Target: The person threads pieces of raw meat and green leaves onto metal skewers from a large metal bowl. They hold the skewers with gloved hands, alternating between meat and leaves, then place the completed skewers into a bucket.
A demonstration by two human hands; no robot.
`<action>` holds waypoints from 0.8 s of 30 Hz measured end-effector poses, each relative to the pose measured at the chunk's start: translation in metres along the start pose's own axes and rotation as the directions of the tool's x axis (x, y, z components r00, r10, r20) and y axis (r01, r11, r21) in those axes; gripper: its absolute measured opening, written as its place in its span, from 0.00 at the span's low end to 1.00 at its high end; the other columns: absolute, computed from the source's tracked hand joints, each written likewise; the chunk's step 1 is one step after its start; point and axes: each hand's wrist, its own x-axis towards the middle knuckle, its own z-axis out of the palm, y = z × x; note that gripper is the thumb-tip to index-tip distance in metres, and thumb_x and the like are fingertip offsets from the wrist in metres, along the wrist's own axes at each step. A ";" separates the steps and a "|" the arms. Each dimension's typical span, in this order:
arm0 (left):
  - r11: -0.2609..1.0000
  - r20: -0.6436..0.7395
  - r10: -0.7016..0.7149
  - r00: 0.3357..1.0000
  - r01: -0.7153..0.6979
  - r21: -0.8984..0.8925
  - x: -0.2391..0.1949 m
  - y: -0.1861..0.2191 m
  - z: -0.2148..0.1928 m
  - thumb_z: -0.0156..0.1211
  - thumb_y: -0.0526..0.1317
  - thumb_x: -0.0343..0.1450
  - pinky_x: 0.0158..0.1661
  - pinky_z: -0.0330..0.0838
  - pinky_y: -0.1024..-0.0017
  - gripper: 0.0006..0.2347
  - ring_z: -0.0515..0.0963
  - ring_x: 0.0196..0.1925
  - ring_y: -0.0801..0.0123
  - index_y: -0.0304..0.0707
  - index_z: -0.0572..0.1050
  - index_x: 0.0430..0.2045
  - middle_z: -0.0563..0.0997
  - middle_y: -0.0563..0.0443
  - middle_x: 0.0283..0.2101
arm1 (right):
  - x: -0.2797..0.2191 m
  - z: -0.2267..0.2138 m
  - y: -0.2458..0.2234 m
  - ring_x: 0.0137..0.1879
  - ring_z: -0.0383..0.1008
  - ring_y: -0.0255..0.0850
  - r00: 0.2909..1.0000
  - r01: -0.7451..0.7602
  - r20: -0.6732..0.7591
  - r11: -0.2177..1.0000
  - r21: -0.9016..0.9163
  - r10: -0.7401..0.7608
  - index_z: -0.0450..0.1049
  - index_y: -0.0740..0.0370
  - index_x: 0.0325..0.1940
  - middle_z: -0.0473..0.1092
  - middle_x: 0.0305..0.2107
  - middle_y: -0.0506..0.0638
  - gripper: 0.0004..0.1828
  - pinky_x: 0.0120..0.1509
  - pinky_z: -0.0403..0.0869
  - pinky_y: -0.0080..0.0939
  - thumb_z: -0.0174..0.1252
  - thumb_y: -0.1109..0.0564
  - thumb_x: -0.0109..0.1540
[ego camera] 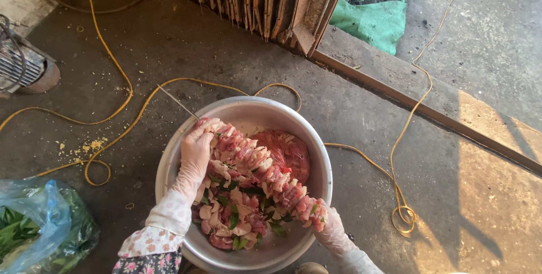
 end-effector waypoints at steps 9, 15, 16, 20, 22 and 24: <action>0.734 0.081 -0.443 0.893 0.413 -0.540 0.034 -0.047 0.000 0.53 0.34 0.68 0.46 0.72 0.77 0.06 0.83 0.44 0.67 0.35 0.76 0.33 0.84 0.48 0.37 | 0.000 0.006 0.021 0.36 0.75 0.54 0.964 0.229 -0.045 0.905 -0.358 -0.262 0.77 0.52 0.40 0.73 0.33 0.49 0.10 0.37 0.72 0.52 0.59 0.57 0.54; 0.682 0.070 -0.508 0.858 0.451 -0.576 0.036 -0.061 0.017 0.55 0.35 0.68 0.39 0.77 0.66 0.03 0.81 0.35 0.62 0.39 0.73 0.31 0.82 0.47 0.35 | -0.005 0.012 0.036 0.43 0.75 0.51 0.964 0.248 0.007 0.887 -0.389 -0.266 0.76 0.49 0.41 0.74 0.35 0.45 0.13 0.38 0.69 0.52 0.59 0.56 0.53; 0.681 0.084 -0.503 0.860 0.454 -0.575 0.035 -0.056 0.020 0.54 0.36 0.68 0.39 0.79 0.64 0.04 0.82 0.35 0.58 0.36 0.73 0.31 0.82 0.45 0.35 | -0.004 0.012 0.037 0.45 0.74 0.51 0.949 0.289 0.003 0.865 -0.409 -0.316 0.76 0.50 0.44 0.74 0.37 0.45 0.15 0.37 0.69 0.52 0.59 0.56 0.52; 0.650 0.095 -0.533 0.841 0.479 -0.590 0.017 -0.025 0.019 0.50 0.39 0.68 0.41 0.80 0.56 0.06 0.84 0.38 0.49 0.36 0.72 0.30 0.84 0.38 0.38 | -0.005 0.015 0.034 0.48 0.72 0.48 0.978 0.201 0.043 0.850 -0.487 -0.206 0.75 0.48 0.46 0.73 0.39 0.43 0.18 0.39 0.67 0.55 0.59 0.55 0.51; 0.610 0.126 -0.522 0.843 0.473 -0.636 0.011 -0.011 0.022 0.49 0.38 0.68 0.45 0.81 0.53 0.04 0.85 0.42 0.46 0.39 0.70 0.29 0.84 0.37 0.42 | -0.002 0.013 0.028 0.49 0.71 0.47 0.977 0.201 0.046 0.835 -0.513 -0.207 0.74 0.48 0.46 0.72 0.39 0.42 0.16 0.40 0.67 0.55 0.59 0.55 0.53; 0.552 0.182 -0.471 0.863 0.449 -0.703 0.005 -0.002 0.024 0.48 0.34 0.66 0.49 0.82 0.52 0.02 0.86 0.46 0.42 0.39 0.68 0.29 0.84 0.34 0.46 | -0.003 0.012 0.019 0.50 0.71 0.45 0.993 0.115 0.066 0.864 -0.490 -0.095 0.73 0.46 0.44 0.72 0.37 0.40 0.14 0.42 0.67 0.54 0.60 0.53 0.54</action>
